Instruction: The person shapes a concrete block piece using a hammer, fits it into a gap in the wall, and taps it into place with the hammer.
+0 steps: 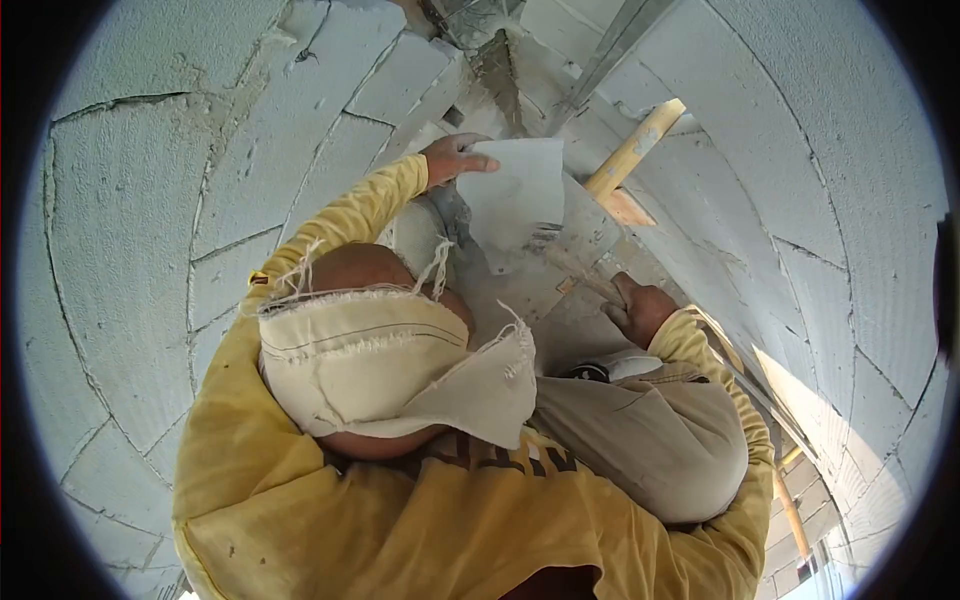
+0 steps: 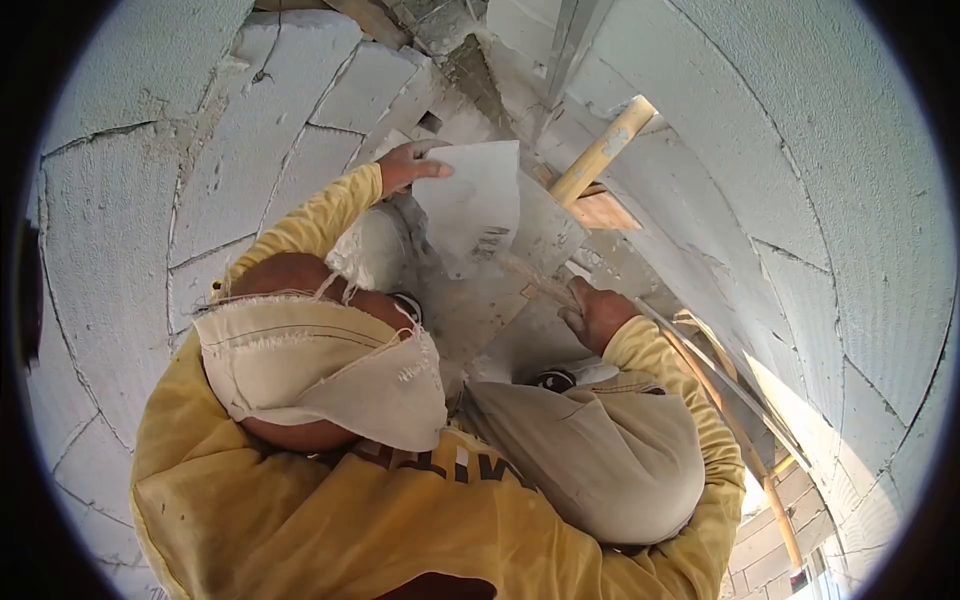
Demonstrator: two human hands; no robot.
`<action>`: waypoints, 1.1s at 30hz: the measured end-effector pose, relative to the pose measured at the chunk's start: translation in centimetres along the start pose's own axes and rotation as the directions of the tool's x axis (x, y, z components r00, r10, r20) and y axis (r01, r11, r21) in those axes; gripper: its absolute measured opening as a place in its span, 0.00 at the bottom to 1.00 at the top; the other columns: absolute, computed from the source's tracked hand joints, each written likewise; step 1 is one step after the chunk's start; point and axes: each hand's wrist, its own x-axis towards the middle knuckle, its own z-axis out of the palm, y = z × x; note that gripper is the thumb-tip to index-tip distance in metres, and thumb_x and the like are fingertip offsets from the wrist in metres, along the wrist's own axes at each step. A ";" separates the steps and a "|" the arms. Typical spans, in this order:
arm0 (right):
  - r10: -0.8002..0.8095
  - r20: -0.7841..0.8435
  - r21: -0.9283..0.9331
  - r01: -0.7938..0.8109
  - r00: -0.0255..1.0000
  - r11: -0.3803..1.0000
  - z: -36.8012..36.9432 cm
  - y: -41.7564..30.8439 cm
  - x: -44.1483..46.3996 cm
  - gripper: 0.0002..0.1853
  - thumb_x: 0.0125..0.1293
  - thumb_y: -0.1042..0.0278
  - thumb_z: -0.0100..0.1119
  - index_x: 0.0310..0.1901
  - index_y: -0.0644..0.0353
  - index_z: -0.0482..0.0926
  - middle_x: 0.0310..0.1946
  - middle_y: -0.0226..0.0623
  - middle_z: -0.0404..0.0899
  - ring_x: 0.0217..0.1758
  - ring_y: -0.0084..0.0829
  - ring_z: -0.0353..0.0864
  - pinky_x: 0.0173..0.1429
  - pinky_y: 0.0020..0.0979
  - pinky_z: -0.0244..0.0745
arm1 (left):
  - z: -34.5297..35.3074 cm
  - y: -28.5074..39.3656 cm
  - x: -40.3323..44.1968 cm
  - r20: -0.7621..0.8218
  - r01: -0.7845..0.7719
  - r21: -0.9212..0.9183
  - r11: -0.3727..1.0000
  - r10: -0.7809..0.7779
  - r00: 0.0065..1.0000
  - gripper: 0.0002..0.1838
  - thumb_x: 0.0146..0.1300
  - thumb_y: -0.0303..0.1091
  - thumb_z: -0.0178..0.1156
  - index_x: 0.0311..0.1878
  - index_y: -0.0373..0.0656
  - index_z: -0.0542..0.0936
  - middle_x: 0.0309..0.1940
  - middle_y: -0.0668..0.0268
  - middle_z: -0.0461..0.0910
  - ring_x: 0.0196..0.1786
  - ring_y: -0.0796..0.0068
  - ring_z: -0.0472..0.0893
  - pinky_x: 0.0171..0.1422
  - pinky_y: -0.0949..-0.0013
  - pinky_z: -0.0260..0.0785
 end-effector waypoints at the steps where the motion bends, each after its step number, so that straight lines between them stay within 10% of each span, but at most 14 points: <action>1: -0.044 -0.083 0.039 0.047 0.996 0.998 0.1 0.7 -0.2 0.26 0.70 0.52 0.58 0.59 0.63 0.68 0.33 0.62 0.81 0.41 0.62 0.82 0.46 0.53 0.76 | -1.0 0.6 0.6 0.001 -0.033 -0.041 0.999 0.033 0.999 0.44 0.56 0.50 0.74 0.71 0.36 0.70 0.60 0.56 0.79 0.63 0.66 0.76 0.68 0.68 0.66; 7: -0.070 -0.613 0.376 0.368 0.787 0.850 -9.6 -4.6 -6.7 0.20 0.71 0.52 0.63 0.50 0.59 0.70 0.24 0.37 0.74 0.24 0.30 0.76 0.31 0.33 0.74 | -2.3 -0.5 2.2 -0.030 -0.041 -0.032 0.999 0.040 0.999 0.44 0.55 0.56 0.72 0.71 0.44 0.71 0.58 0.60 0.80 0.59 0.68 0.78 0.58 0.67 0.71; 11: -0.155 -0.936 0.317 0.948 0.315 0.012 -13.2 -8.1 -6.8 0.10 0.76 0.60 0.57 0.43 0.52 0.67 0.21 0.23 0.60 0.18 0.22 0.65 0.21 0.26 0.67 | -2.7 -0.4 2.5 -0.029 -0.030 -0.015 0.999 0.030 0.999 0.44 0.55 0.57 0.72 0.70 0.43 0.72 0.58 0.59 0.80 0.59 0.67 0.77 0.59 0.66 0.70; 13: -0.200 -0.931 0.256 0.937 0.305 0.239 -7.3 -6.5 -2.8 0.09 0.76 0.60 0.56 0.44 0.53 0.67 0.21 0.28 0.65 0.18 0.27 0.66 0.26 0.32 0.73 | -2.5 -0.8 1.8 -0.012 -0.035 -0.026 0.999 0.035 0.999 0.44 0.55 0.58 0.72 0.70 0.42 0.72 0.59 0.58 0.79 0.61 0.66 0.77 0.63 0.65 0.69; 14: -0.331 -0.661 0.056 0.485 0.673 0.873 -3.0 -0.7 -1.6 0.13 0.75 0.57 0.56 0.48 0.56 0.70 0.27 0.40 0.75 0.22 0.39 0.75 0.34 0.43 0.77 | -2.5 -0.8 2.0 0.002 -0.081 -0.044 0.996 0.081 0.997 0.45 0.55 0.59 0.71 0.70 0.42 0.72 0.59 0.58 0.79 0.62 0.66 0.76 0.65 0.65 0.68; 15: -0.002 -0.122 -0.044 -0.003 0.992 0.999 -0.8 -0.3 0.2 0.19 0.71 0.52 0.59 0.50 0.60 0.72 0.35 0.52 0.81 0.32 0.54 0.82 0.40 0.50 0.77 | -2.5 -0.7 2.4 0.018 -0.130 -0.057 0.990 0.131 0.991 0.45 0.54 0.60 0.71 0.70 0.41 0.72 0.60 0.57 0.79 0.63 0.65 0.76 0.66 0.65 0.67; 17: -0.310 -0.370 -0.374 0.164 0.876 0.913 5.0 3.2 1.8 0.28 0.69 0.52 0.58 0.63 0.61 0.67 0.39 0.61 0.82 0.46 0.61 0.83 0.52 0.54 0.77 | -1.4 -2.1 3.7 -0.028 -0.156 0.136 0.978 0.161 0.987 0.45 0.55 0.58 0.72 0.70 0.40 0.72 0.61 0.56 0.78 0.64 0.65 0.76 0.69 0.66 0.65; 20: 0.011 -0.029 0.047 -0.010 1.000 0.999 0.4 -0.2 1.2 0.27 0.68 0.52 0.60 0.60 0.61 0.69 0.37 0.60 0.82 0.44 0.61 0.82 0.50 0.53 0.76 | -0.7 -4.4 3.0 0.024 -0.089 -0.091 0.992 0.091 0.996 0.43 0.58 0.52 0.73 0.70 0.37 0.71 0.62 0.56 0.77 0.64 0.65 0.76 0.70 0.66 0.64; 26: -0.021 -0.473 0.424 0.248 0.881 0.871 -9.2 -4.3 -5.1 0.18 0.71 0.55 0.62 0.52 0.59 0.71 0.27 0.37 0.79 0.26 0.37 0.79 0.36 0.34 0.78 | -2.1 -2.4 3.4 0.019 -0.138 -0.187 0.973 0.144 0.989 0.44 0.57 0.47 0.75 0.71 0.34 0.68 0.62 0.56 0.77 0.63 0.67 0.76 0.70 0.67 0.65; 29: -0.129 -0.853 0.458 0.845 0.505 0.276 -14.4 -6.5 -8.0 0.13 0.76 0.52 0.55 0.46 0.53 0.72 0.22 0.25 0.68 0.20 0.22 0.71 0.25 0.24 0.75 | -2.1 -3.2 3.9 0.042 -0.135 -0.205 0.970 0.146 0.988 0.40 0.61 0.48 0.71 0.72 0.38 0.69 0.62 0.58 0.77 0.66 0.66 0.74 0.71 0.65 0.64; 31: -0.129 -0.968 0.222 0.974 0.216 -0.039 -14.3 -8.2 -6.8 0.11 0.81 0.56 0.46 0.42 0.51 0.69 0.21 0.24 0.62 0.19 0.23 0.69 0.23 0.25 0.76 | -2.0 -1.2 2.7 0.018 -0.077 -0.107 0.991 0.079 0.997 0.41 0.61 0.49 0.71 0.72 0.39 0.69 0.62 0.58 0.77 0.66 0.66 0.74 0.71 0.66 0.64; 32: -0.118 -0.971 0.206 0.978 0.208 0.026 -10.9 -7.4 -4.6 0.10 0.80 0.54 0.47 0.44 0.49 0.70 0.22 0.24 0.64 0.19 0.23 0.69 0.24 0.26 0.76 | -2.0 -0.7 2.0 0.009 -0.046 -0.060 0.997 0.047 0.999 0.41 0.60 0.50 0.71 0.72 0.39 0.69 0.62 0.57 0.77 0.66 0.66 0.74 0.71 0.66 0.64; 33: -0.172 -0.801 0.386 0.716 0.573 0.582 -6.4 -4.4 -3.4 0.12 0.77 0.53 0.51 0.48 0.51 0.69 0.25 0.36 0.71 0.24 0.38 0.75 0.31 0.37 0.78 | -2.0 -1.3 2.4 0.005 -0.078 -0.080 0.994 0.079 0.997 0.41 0.60 0.52 0.71 0.72 0.40 0.70 0.62 0.57 0.77 0.66 0.66 0.74 0.70 0.66 0.64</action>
